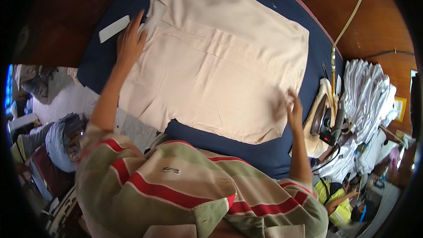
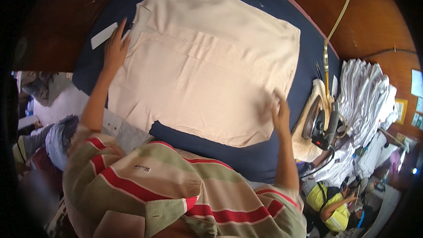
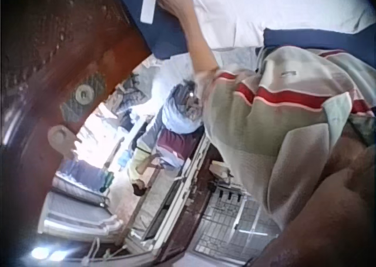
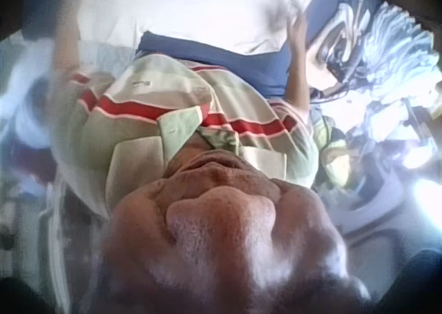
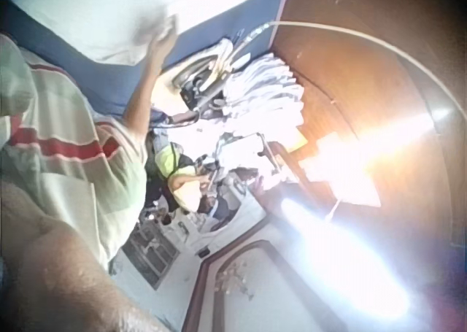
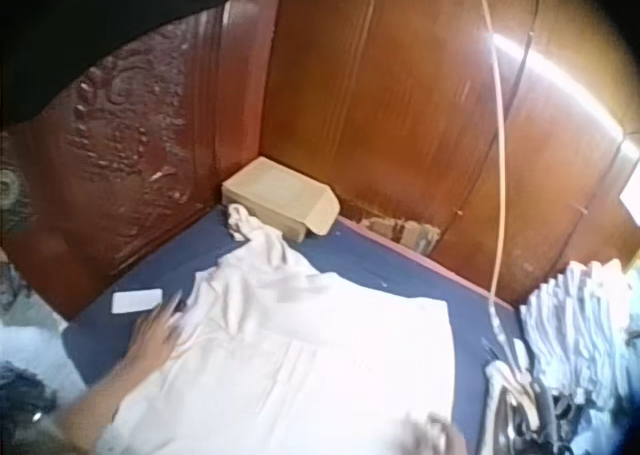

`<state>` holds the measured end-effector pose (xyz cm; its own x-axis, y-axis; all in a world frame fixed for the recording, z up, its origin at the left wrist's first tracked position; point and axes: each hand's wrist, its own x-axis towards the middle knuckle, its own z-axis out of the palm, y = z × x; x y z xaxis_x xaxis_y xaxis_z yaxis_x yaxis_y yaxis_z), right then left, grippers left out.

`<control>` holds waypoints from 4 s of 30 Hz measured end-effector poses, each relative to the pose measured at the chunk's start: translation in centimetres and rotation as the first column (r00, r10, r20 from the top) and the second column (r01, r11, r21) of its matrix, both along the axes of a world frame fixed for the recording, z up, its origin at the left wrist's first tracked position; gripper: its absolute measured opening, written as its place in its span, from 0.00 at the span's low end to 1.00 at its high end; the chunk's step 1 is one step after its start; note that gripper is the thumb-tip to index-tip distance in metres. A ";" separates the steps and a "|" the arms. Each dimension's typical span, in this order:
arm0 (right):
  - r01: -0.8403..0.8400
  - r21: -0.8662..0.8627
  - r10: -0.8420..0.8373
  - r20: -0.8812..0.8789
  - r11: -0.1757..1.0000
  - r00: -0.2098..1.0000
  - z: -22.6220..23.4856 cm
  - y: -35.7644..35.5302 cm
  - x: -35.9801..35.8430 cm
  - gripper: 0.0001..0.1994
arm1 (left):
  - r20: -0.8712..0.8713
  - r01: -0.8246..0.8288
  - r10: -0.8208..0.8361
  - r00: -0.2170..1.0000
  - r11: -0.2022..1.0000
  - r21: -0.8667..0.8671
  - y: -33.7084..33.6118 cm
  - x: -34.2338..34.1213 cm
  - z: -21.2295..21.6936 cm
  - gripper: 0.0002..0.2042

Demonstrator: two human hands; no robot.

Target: The person irons a light-colored long-sleeved shirt by laying it flat on a padded table and pressing the fabric with an iron, moving it across the sleeves and the main body of the garment.

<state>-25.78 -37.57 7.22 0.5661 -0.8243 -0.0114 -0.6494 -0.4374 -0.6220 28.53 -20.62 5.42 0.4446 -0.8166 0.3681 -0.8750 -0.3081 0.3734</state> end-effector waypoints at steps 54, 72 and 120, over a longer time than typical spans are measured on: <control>0.095 -0.342 -0.285 -0.563 0.935 0.776 -5.3 -6.3 2.9 0.30 | -0.088 0.053 -0.032 0.996 0.969 0.241 -1.2 -0.9 -3.3 0.21; 0.092 -0.374 -0.293 -0.528 0.923 0.797 -5.3 -6.0 3.1 0.30 | 0.026 -0.279 0.280 0.960 0.933 0.228 -2.9 -3.3 -2.8 0.09; 0.015 -0.394 -0.236 -0.519 0.919 0.821 -5.3 -6.1 1.6 0.30 | 0.201 0.105 -0.228 0.953 0.867 0.486 -2.2 0.8 -2.3 0.30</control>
<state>-24.19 -43.62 1.94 0.4458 -0.8948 0.0220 -0.8948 -0.4449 0.0374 29.30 -22.87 3.16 0.2328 -0.9725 0.0051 -0.9725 -0.2328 -0.0083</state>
